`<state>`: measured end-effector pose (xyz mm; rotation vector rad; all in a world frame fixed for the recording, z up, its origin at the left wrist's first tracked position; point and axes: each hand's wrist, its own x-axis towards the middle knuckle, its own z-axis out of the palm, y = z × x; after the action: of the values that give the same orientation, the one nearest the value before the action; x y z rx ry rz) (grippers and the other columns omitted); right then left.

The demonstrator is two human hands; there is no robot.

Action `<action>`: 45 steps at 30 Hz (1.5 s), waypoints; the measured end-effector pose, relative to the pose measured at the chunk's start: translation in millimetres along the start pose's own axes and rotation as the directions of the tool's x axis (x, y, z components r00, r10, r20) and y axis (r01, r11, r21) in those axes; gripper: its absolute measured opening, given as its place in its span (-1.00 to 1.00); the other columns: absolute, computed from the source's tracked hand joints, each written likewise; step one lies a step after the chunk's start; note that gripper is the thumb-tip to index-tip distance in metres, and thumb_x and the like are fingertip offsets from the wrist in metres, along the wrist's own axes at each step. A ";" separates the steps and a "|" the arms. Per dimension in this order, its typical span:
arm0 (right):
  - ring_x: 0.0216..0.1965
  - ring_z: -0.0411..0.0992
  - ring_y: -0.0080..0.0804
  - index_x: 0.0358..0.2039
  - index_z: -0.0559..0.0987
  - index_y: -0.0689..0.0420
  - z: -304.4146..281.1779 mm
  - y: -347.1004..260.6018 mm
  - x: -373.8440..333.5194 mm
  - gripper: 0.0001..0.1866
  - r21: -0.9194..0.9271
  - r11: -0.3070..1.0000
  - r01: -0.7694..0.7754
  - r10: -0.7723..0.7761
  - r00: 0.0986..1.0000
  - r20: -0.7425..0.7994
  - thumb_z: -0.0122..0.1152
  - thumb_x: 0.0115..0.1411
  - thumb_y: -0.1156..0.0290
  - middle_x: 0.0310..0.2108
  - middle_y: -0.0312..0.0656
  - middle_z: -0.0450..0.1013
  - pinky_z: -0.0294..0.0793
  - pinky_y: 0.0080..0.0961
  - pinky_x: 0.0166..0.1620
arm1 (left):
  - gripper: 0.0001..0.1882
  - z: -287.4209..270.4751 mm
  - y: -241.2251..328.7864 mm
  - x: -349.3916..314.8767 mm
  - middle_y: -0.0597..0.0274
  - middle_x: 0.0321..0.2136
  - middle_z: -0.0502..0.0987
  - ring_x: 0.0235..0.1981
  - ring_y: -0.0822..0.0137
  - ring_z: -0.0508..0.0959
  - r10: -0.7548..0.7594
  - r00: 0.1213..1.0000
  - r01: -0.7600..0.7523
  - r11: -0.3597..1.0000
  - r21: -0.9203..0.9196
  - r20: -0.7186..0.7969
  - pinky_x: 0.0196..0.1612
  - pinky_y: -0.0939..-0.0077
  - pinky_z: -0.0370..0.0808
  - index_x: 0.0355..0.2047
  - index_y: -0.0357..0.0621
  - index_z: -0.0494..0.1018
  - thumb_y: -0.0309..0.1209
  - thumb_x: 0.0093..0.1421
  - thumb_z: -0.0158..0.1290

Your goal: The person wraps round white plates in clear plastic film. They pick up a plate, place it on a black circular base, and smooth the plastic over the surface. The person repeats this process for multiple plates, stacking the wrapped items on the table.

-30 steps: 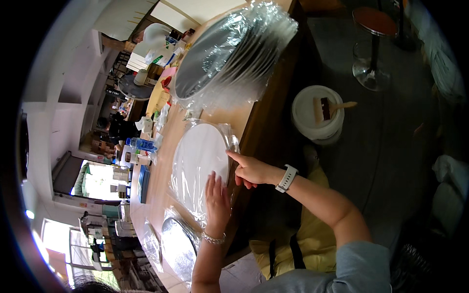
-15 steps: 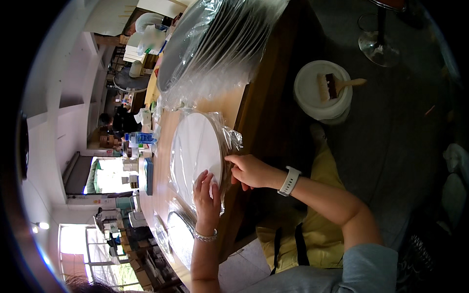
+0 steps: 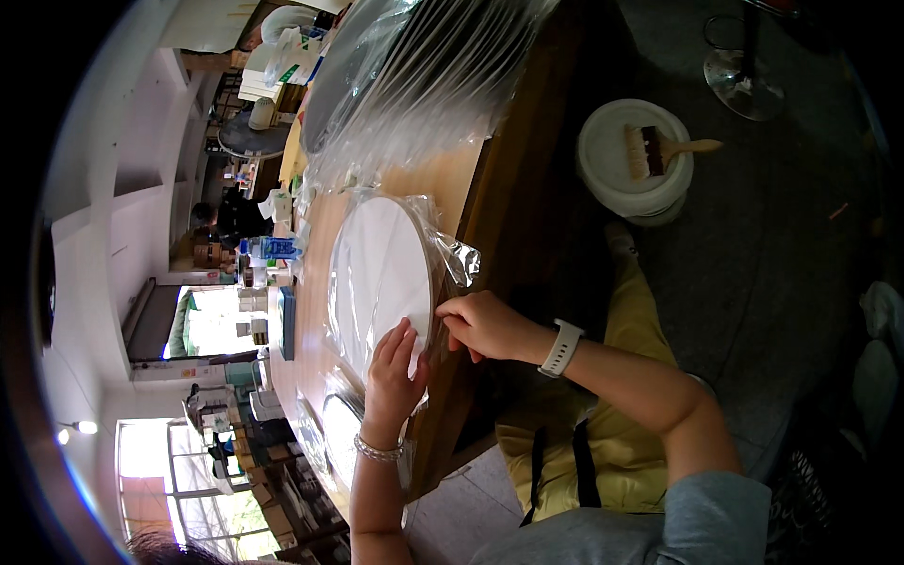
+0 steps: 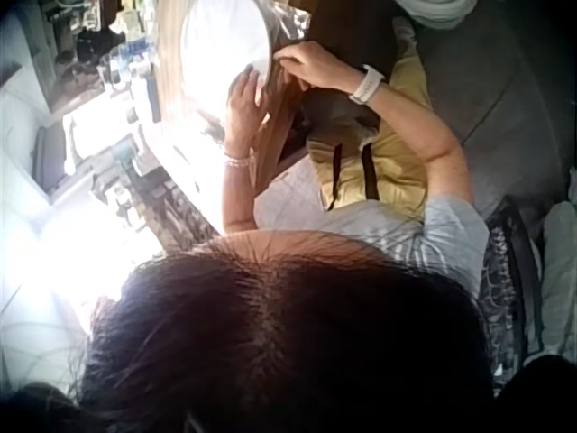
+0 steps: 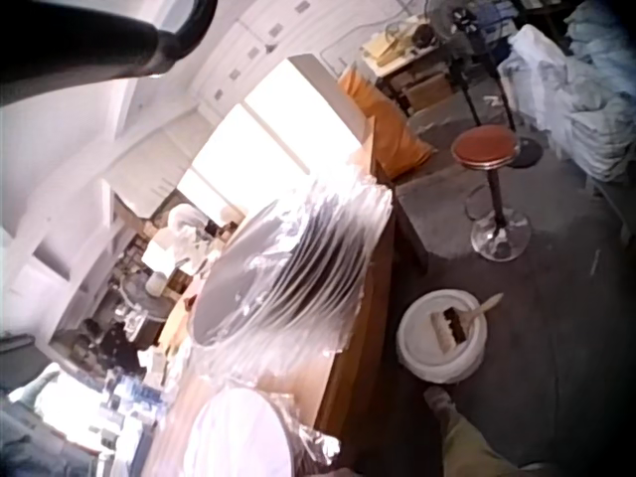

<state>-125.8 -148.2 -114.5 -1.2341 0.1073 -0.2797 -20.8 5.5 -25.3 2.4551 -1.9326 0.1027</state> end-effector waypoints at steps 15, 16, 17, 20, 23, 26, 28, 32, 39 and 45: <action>-0.68 0.39 -0.60 -0.31 0.55 0.32 11.3 4.3 8.3 -0.79 -0.090 0.996 -0.001 -0.008 0.996 -0.091 0.09 0.17 0.42 -0.61 -0.19 0.50 0.35 -0.66 -0.58 | -0.68 -5.7 -2.7 3.2 -0.07 -0.05 0.42 -0.04 0.00 0.43 -0.021 1.000 0.023 0.997 -0.072 0.020 -0.02 0.26 0.43 -0.18 -0.37 0.42 -0.55 0.00 0.09; -0.67 0.39 -0.60 -0.32 0.55 0.33 13.4 8.7 10.1 -0.79 -0.092 0.996 0.021 -0.030 0.994 -0.101 0.10 0.16 0.42 -0.61 -0.19 0.50 0.36 -0.66 -0.56 | -0.68 -7.5 -2.0 4.2 -0.07 -0.05 0.42 -0.04 0.00 0.43 -0.025 0.999 0.027 0.996 -0.080 0.024 -0.02 0.26 0.43 -0.18 -0.37 0.42 -0.55 0.00 0.09; -0.65 0.40 -0.60 -0.33 0.55 0.33 15.7 12.6 11.5 -0.80 -0.094 0.995 0.041 -0.051 0.993 -0.107 0.12 0.15 0.42 -0.61 -0.19 0.50 0.36 -0.67 -0.54 | -0.67 -8.0 -2.3 3.8 -0.06 -0.05 0.42 -0.04 0.00 0.43 -0.032 0.999 0.034 0.996 -0.087 0.029 -0.02 0.27 0.43 -0.18 -0.36 0.42 -0.55 0.00 0.10; -0.62 0.47 -0.50 -0.40 0.57 0.32 20.1 17.8 13.3 -0.80 -0.025 0.999 0.042 -0.045 0.990 -0.132 0.14 0.11 0.41 -0.63 -0.14 0.50 0.41 -0.56 -0.49 | -0.67 -5.2 -5.7 2.4 -0.05 -0.04 0.41 -0.03 0.00 0.42 -0.035 0.999 0.037 0.993 -0.110 0.018 -0.02 0.27 0.44 -0.18 -0.35 0.43 -0.55 -0.01 0.10; -0.63 0.44 -0.58 -0.40 0.57 0.31 22.5 22.8 14.3 -0.81 0.086 0.995 0.041 -0.031 0.993 -0.113 0.15 0.11 0.42 -0.63 -0.21 0.50 0.39 -0.61 -0.54 | -0.67 -5.3 -5.7 3.5 -0.03 -0.04 0.42 -0.04 0.02 0.43 -0.032 0.999 0.032 0.994 -0.106 0.009 -0.03 0.28 0.44 -0.19 -0.34 0.43 -0.55 -0.03 0.11; -0.67 0.37 -0.64 -0.40 0.56 0.31 22.3 18.7 13.6 -0.82 0.172 0.983 -0.067 0.084 0.992 -0.090 0.15 0.12 0.42 -0.64 -0.26 0.47 0.33 -0.66 -0.61 | -0.66 -4.3 -6.3 3.3 -0.01 -0.05 0.43 -0.05 0.03 0.44 -0.056 0.998 0.055 0.991 -0.119 -0.003 -0.04 0.28 0.45 -0.20 -0.33 0.44 -0.55 -0.04 0.12; -0.70 0.33 -0.65 -0.39 0.56 0.31 22.1 21.0 14.1 -0.81 0.223 0.970 -0.100 0.116 0.991 -0.060 0.15 0.12 0.42 -0.65 -0.26 0.45 0.29 -0.69 -0.65 | -0.66 -4.0 -6.5 2.9 0.01 -0.06 0.43 -0.06 0.04 0.44 -0.059 0.998 0.058 0.991 -0.119 -0.004 -0.05 0.29 0.46 -0.20 -0.33 0.44 -0.55 -0.05 0.12; -0.74 0.27 -0.66 -0.38 0.56 0.32 22.5 23.3 15.3 -0.81 0.287 0.951 -0.117 0.133 0.990 -0.036 0.15 0.12 0.42 -0.66 -0.25 0.44 0.25 -0.70 -0.68 | -0.64 -4.7 -6.5 4.7 0.02 -0.08 0.44 -0.07 0.05 0.45 -0.061 0.998 0.059 0.990 -0.126 -0.012 -0.07 0.30 0.47 -0.20 -0.33 0.43 -0.56 -0.08 0.13; -0.73 0.29 -0.66 -0.38 0.55 0.34 22.2 27.1 16.3 -0.81 0.331 0.937 -0.112 0.125 0.992 -0.019 0.16 0.11 0.44 -0.64 -0.23 0.45 0.25 -0.71 -0.66 | -0.59 -3.5 -9.4 5.4 0.03 -0.10 0.46 -0.12 0.08 0.49 -0.049 0.998 0.044 0.991 -0.127 -0.033 -0.14 0.35 0.52 -0.19 -0.29 0.43 -0.59 -0.13 0.16; -0.72 0.30 -0.65 -0.37 0.55 0.34 22.3 25.8 16.6 -0.81 0.340 0.934 -0.107 0.118 0.993 -0.010 0.16 0.11 0.44 -0.63 -0.23 0.45 0.26 -0.71 -0.65 | -0.59 -4.3 -7.0 6.7 0.03 -0.10 0.44 -0.10 0.06 0.46 -0.086 0.996 0.083 0.986 -0.143 -0.012 -0.08 0.32 0.48 -0.17 -0.32 0.41 -0.57 -0.11 0.15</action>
<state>-100.8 -124.5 -130.3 -0.8776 0.1496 -0.2066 -12.6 0.9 -20.4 2.4301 -1.7594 -0.0132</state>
